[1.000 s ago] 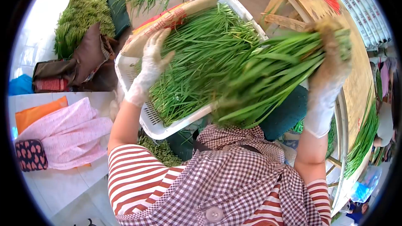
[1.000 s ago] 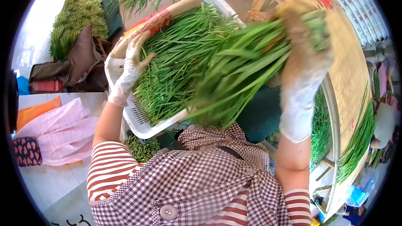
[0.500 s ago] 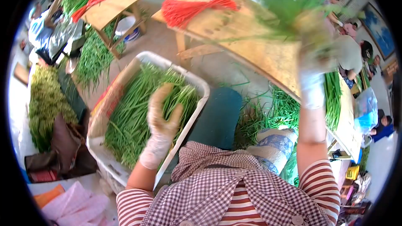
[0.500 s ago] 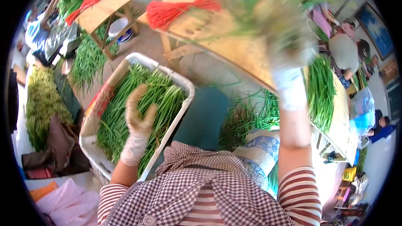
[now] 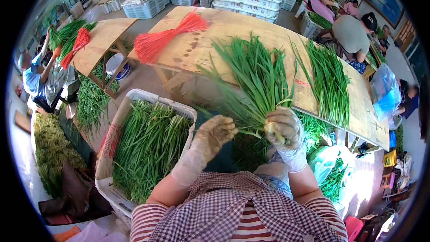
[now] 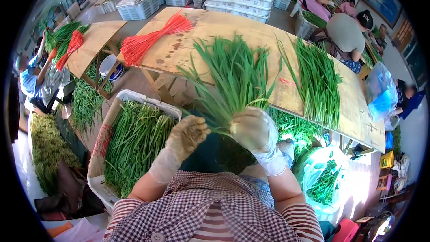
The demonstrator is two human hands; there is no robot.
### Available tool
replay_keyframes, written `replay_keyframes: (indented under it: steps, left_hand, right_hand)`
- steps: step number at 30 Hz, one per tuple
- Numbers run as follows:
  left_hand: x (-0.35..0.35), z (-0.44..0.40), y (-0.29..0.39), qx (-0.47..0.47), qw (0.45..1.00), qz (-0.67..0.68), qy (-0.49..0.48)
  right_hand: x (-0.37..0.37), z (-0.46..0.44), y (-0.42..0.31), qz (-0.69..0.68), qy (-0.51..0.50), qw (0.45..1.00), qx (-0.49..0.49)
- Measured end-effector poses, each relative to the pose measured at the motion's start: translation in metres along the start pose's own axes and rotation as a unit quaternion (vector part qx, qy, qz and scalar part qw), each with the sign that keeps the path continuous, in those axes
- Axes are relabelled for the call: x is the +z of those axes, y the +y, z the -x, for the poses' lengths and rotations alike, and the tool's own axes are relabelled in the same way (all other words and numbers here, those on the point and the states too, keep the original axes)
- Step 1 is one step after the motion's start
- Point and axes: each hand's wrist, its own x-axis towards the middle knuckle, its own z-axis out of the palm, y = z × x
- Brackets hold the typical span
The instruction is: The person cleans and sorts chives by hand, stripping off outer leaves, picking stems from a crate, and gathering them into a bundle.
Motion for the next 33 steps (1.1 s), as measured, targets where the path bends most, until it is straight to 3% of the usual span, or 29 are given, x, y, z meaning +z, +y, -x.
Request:
replay_keyframes:
  steps: [1,4,6,9,13,14,16,19,22,23,24,25,26,28,30,31,33]
  left_hand:
    - [0.011,0.001,-0.010,-0.008,0.998,-0.015,0.056]
    - [0.011,0.007,-0.025,0.128,0.981,-0.017,0.148]
    - [0.013,0.025,-0.024,0.229,0.951,-0.171,0.115]
    - [0.024,0.037,-0.025,0.375,0.886,-0.264,0.063]
    - [0.044,0.036,-0.033,0.296,0.851,-0.430,0.065]
    - [0.048,0.028,-0.047,0.413,0.759,-0.502,0.040]
    - [0.052,0.014,-0.057,0.455,0.579,-0.676,0.030]
    - [0.044,-0.027,-0.076,0.500,0.455,-0.737,0.008]
    - [0.034,-0.030,-0.064,0.415,0.310,-0.855,-0.002]
    - [0.018,-0.022,-0.047,0.435,0.250,-0.865,-0.013]
    - [0.021,-0.002,-0.018,0.293,0.247,-0.923,-0.033]
    - [0.023,0.015,0.008,0.206,0.212,-0.955,0.007]
    - [-0.002,0.032,0.033,0.261,0.210,-0.941,0.041]
    - [-0.030,0.068,0.070,0.283,0.172,-0.937,0.108]
    - [-0.058,0.094,0.092,0.139,0.129,-0.965,0.183]
    - [-0.076,0.099,0.098,0.090,0.131,-0.965,0.208]
    - [-0.110,0.100,0.101,-0.009,0.134,-0.958,0.253]
  right_hand:
    - [0.003,0.008,0.005,-0.018,0.077,0.996,0.030]
    - [0.003,0.017,0.020,-0.107,0.251,0.957,0.096]
    - [0.001,0.019,0.026,-0.130,0.303,0.936,0.125]
    - [0.001,0.019,0.026,-0.127,0.319,0.932,0.118]
    - [-0.001,0.017,0.025,-0.141,0.312,0.933,0.112]
    - [-0.002,0.017,0.024,-0.143,0.310,0.933,0.118]
    - [0.001,0.017,0.023,-0.142,0.316,0.930,0.119]
    - [0.003,0.015,0.025,-0.127,0.313,0.934,0.117]
    - [-0.003,0.010,0.024,-0.115,0.308,0.930,0.162]
    - [0.000,0.006,0.033,-0.152,0.351,0.915,0.129]
    - [-0.002,0.003,0.035,-0.165,0.367,0.905,0.139]
    - [-0.004,-0.003,0.035,-0.177,0.386,0.893,0.148]
    - [-0.005,-0.006,0.034,-0.188,0.404,0.881,0.161]
    - [-0.004,-0.009,0.040,-0.180,0.404,0.885,0.144]
    - [-0.002,-0.009,0.044,-0.176,0.403,0.888,0.132]
    - [-0.002,-0.004,0.046,-0.238,0.397,0.869,0.172]
    - [0.004,0.005,0.050,-0.187,0.353,0.903,0.160]
